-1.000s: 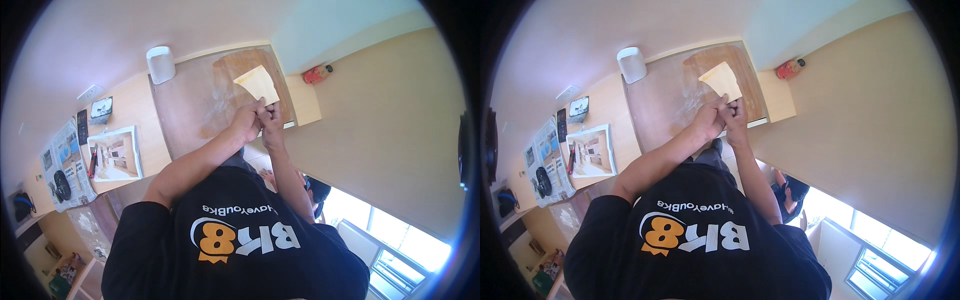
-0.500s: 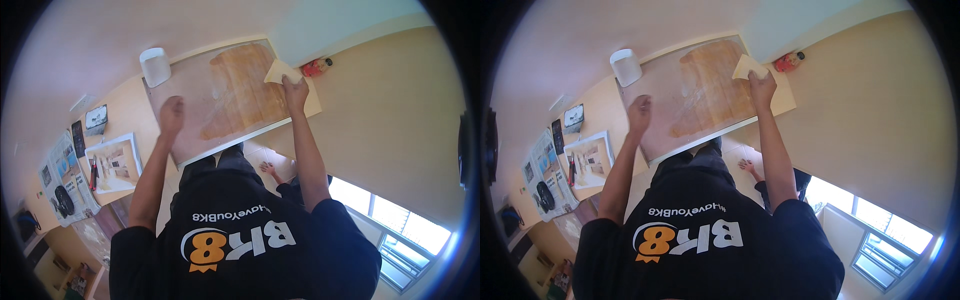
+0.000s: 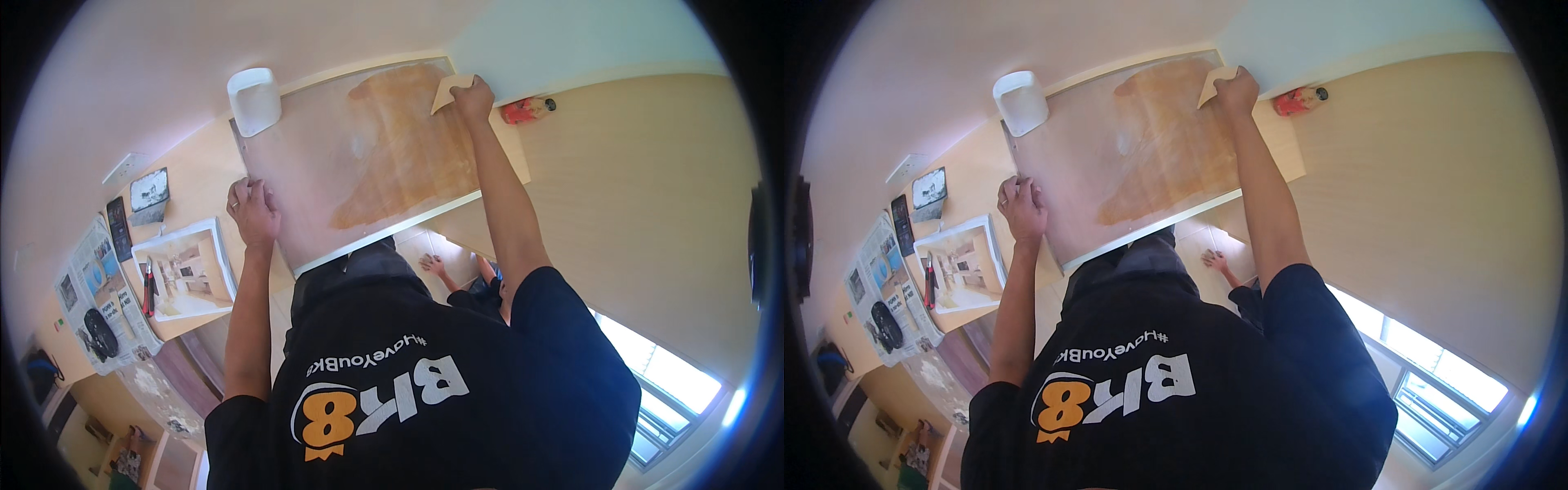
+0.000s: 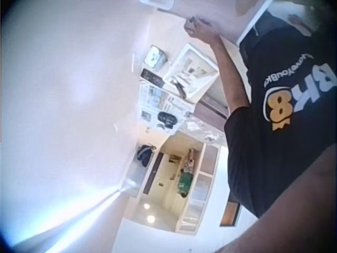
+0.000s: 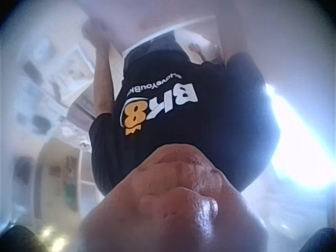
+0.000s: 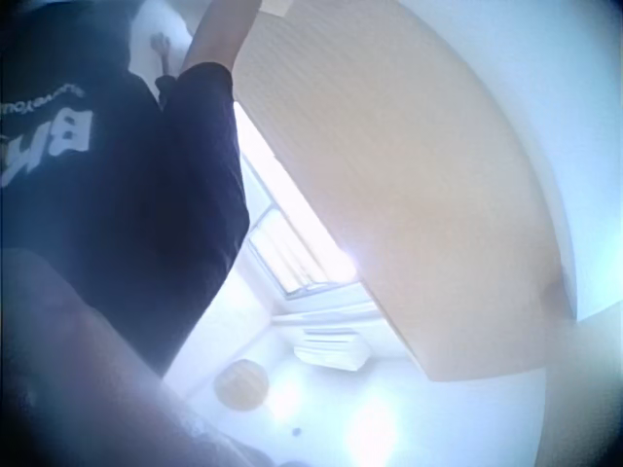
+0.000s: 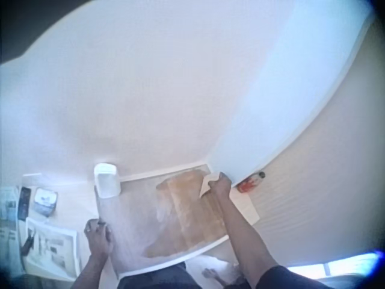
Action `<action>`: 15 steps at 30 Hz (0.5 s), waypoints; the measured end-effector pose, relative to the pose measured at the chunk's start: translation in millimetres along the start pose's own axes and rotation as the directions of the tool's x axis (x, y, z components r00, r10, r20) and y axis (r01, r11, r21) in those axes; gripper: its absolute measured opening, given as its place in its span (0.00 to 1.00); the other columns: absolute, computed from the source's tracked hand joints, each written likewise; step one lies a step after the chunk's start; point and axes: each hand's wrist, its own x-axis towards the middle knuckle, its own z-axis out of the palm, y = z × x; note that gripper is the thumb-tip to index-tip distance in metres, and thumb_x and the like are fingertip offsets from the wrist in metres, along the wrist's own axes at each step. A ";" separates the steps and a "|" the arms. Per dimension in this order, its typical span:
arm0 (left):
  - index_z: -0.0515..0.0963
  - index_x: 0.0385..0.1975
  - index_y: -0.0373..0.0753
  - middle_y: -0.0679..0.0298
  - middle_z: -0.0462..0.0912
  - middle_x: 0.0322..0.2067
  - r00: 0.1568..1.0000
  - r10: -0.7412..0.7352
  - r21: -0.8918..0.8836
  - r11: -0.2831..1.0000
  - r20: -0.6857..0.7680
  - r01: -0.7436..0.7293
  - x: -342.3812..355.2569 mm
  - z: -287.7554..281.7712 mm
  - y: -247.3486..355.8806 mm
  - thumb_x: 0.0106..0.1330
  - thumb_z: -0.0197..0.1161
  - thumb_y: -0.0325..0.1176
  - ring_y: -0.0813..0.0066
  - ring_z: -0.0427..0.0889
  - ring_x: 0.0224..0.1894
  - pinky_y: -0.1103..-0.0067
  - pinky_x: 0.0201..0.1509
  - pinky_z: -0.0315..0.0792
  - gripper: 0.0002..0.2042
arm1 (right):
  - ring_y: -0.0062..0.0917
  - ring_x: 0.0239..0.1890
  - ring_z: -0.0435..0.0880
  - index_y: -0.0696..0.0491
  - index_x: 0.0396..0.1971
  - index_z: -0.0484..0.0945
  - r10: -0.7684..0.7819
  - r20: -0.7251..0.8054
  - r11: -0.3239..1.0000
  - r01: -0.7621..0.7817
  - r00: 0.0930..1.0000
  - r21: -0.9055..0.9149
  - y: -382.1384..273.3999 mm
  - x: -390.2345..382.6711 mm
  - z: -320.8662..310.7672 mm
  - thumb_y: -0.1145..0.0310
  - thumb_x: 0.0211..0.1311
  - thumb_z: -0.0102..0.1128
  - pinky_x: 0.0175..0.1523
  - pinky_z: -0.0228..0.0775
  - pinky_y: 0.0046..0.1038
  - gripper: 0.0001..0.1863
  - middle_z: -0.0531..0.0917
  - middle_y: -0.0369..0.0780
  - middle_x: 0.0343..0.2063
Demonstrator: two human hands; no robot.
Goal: The person applies a yellowish finish to a wooden board using a small brush and a white container. They repeatedly dip the brush and spread the finish across the surface, occasionally wiping with a cloth. Another person is visible working on the floor nearby.
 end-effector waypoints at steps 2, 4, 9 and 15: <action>0.80 0.48 0.42 0.60 0.71 0.55 1.000 -0.018 0.002 1.000 0.022 0.018 1.6 -0.3 0.3 0.64 0.62 0.32 0.54 0.64 0.66 0.57 0.67 0.57 0.13 | 0.46 0.43 0.87 0.59 0.39 0.85 0.022 0.041 0.999 -0.023 0.999 0.022 -1.9 6.1 8.0 0.63 0.46 0.70 0.52 0.78 0.40 0.20 0.88 0.51 0.37; 0.80 0.46 0.42 0.60 0.71 0.54 1.000 -0.012 0.001 1.000 0.017 0.012 2.3 -0.3 1.3 0.64 0.62 0.32 0.54 0.65 0.65 0.57 0.67 0.57 0.12 | 0.48 0.47 0.86 0.58 0.39 0.86 0.043 0.075 0.999 -0.042 0.996 -0.011 -4.4 11.3 14.7 0.62 0.47 0.68 0.54 0.77 0.41 0.19 0.87 0.53 0.40; 0.81 0.44 0.42 0.60 0.71 0.54 0.999 -0.026 0.000 1.000 0.028 0.026 3.3 -0.6 2.5 0.64 0.62 0.32 0.55 0.65 0.65 0.57 0.67 0.57 0.10 | 0.45 0.44 0.87 0.56 0.41 0.87 0.141 0.097 0.989 -0.137 0.985 -0.048 -12.4 18.9 25.6 0.58 0.48 0.66 0.52 0.78 0.39 0.22 0.88 0.51 0.37; 0.80 0.44 0.43 0.60 0.71 0.55 0.999 -0.030 -0.003 1.000 0.027 0.030 3.4 -2.4 3.5 0.64 0.62 0.32 0.55 0.64 0.66 0.57 0.67 0.57 0.10 | 0.49 0.47 0.86 0.59 0.40 0.86 0.117 0.137 0.992 -0.109 0.984 -0.067 -10.2 14.3 32.4 0.58 0.52 0.63 0.55 0.77 0.42 0.22 0.87 0.55 0.40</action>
